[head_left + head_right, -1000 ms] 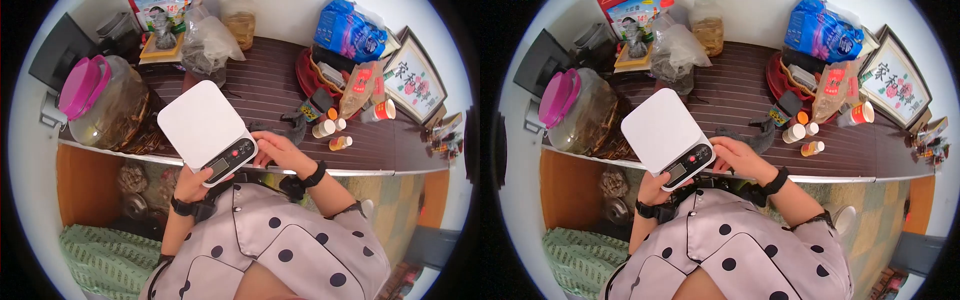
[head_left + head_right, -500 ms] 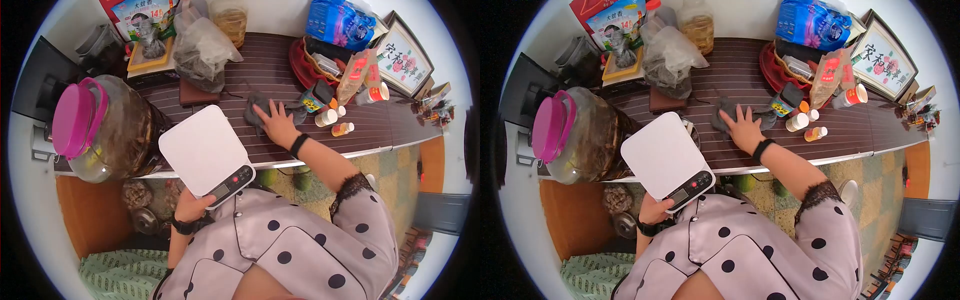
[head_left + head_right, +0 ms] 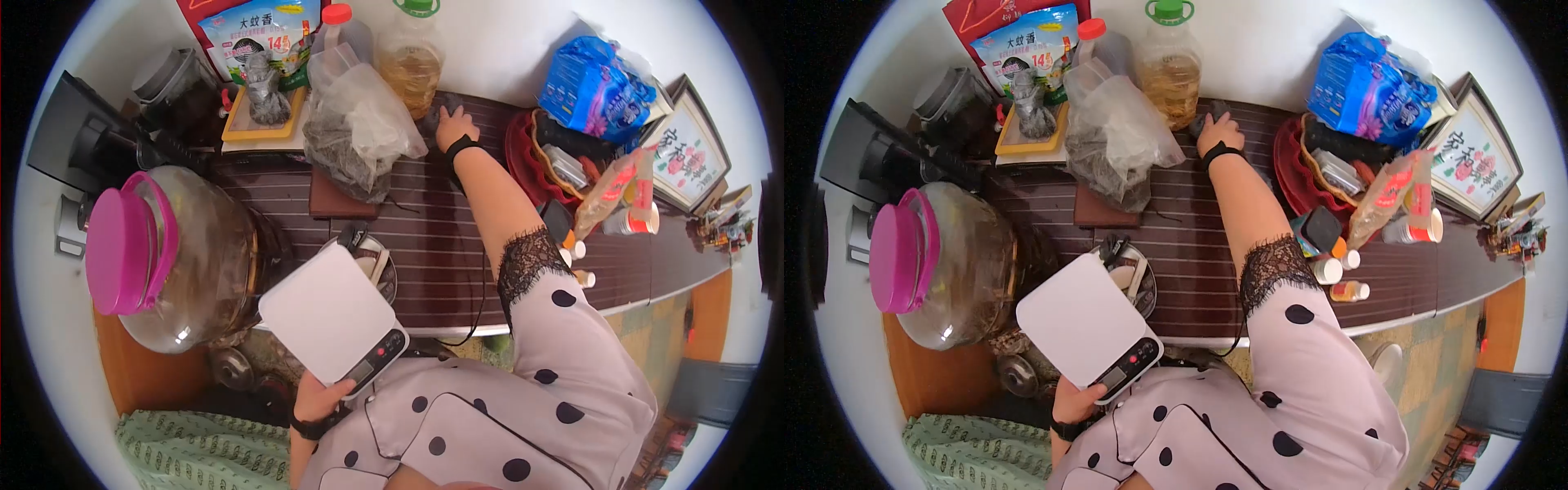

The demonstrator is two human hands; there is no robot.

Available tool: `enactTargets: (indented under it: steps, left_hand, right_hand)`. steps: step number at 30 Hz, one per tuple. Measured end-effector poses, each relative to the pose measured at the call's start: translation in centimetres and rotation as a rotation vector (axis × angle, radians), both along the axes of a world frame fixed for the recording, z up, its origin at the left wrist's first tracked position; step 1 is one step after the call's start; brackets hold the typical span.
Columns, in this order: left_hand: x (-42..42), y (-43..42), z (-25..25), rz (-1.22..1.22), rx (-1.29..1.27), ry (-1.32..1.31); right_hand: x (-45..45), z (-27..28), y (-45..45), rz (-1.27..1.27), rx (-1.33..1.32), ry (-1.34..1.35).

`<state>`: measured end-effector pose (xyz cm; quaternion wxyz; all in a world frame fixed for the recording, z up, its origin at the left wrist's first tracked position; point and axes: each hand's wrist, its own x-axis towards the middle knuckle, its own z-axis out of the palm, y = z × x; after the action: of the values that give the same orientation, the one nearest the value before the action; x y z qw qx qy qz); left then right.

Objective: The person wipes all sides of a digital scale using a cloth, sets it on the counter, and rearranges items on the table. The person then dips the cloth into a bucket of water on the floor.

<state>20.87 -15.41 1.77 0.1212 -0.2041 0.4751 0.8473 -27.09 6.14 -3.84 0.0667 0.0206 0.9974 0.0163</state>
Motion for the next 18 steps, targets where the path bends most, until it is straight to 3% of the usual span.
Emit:
enactTargets:
  steps: [3, 7, 12, 16, 18]
  left_hand:
    - [-0.6, 1.2, 0.8, 0.087, -0.038, -0.043]
    - [-1.3, 2.2, 0.2, 0.111, 0.028, -0.054]
    - [-2.5, 3.1, 1.2, 0.108, -0.001, -0.029]
    - [-2.3, 3.2, 1.0, 0.129, 0.0, -0.011]
    - [-2.3, 3.4, 1.2, 0.174, 0.063, -0.058]
  right_hand:
    - [-2.9, 0.2, 1.2, 0.211, 0.141, 0.09]
    - [-4.9, -0.5, 3.3, 0.472, 0.087, 0.307]
    - [-5.4, -2.0, 3.8, 0.232, 0.052, 0.354]
    - [-5.7, -0.8, 6.4, -0.062, 0.265, 0.224]
    - [-6.1, -0.3, 7.7, -0.085, 0.362, 0.207]
